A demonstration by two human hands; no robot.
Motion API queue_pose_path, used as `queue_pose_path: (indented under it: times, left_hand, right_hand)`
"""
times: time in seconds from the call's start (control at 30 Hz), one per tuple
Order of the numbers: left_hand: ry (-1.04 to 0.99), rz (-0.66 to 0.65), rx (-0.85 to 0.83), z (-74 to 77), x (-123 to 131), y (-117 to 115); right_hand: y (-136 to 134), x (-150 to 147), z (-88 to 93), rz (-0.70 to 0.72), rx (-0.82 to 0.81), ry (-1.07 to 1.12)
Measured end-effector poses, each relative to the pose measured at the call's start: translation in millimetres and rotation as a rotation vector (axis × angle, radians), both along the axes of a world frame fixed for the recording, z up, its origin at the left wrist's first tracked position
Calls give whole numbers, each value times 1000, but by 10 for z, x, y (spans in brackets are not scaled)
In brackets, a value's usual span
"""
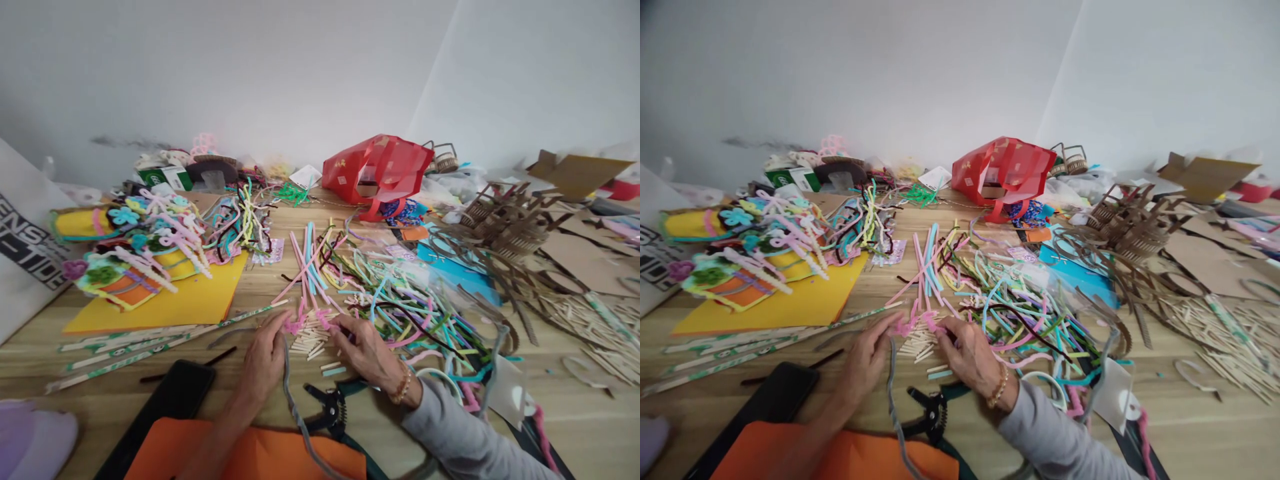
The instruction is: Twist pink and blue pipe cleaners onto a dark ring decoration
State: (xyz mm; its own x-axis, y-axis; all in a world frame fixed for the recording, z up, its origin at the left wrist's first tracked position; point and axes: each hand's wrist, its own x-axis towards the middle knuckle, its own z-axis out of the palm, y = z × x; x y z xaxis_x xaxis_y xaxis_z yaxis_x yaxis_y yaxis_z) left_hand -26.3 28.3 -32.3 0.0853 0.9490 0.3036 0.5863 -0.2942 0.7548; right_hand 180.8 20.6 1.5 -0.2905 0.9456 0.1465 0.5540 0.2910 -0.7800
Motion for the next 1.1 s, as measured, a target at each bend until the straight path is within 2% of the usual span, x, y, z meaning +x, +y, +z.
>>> queue_pose_path:
  times: [0.13, 0.33, 0.67, 0.93, 1.03, 1.1]
  left_hand:
    - [-10, -24, -19, 43, 22, -22]
    - [65, -59, 20, 60, 73, -26]
    - [116, -64, 93, 59, 79, -30]
    - [40, -31, 143, 166, 87, -41]
    - [42, -79, 194, 200, 115, -63]
    - [67, -162, 204, 200, 150, -100]
  right_hand:
    - [-8, -8, -109, 24, 95, -170]
    - [-13, -17, -167, 73, 139, -245]
    - [-14, -20, -123, 133, 130, -157]
    - [33, 19, -224, 47, 77, -65]
    - [40, 26, -222, 16, 67, -8]
    - [45, 32, -215, -6, 58, 19]
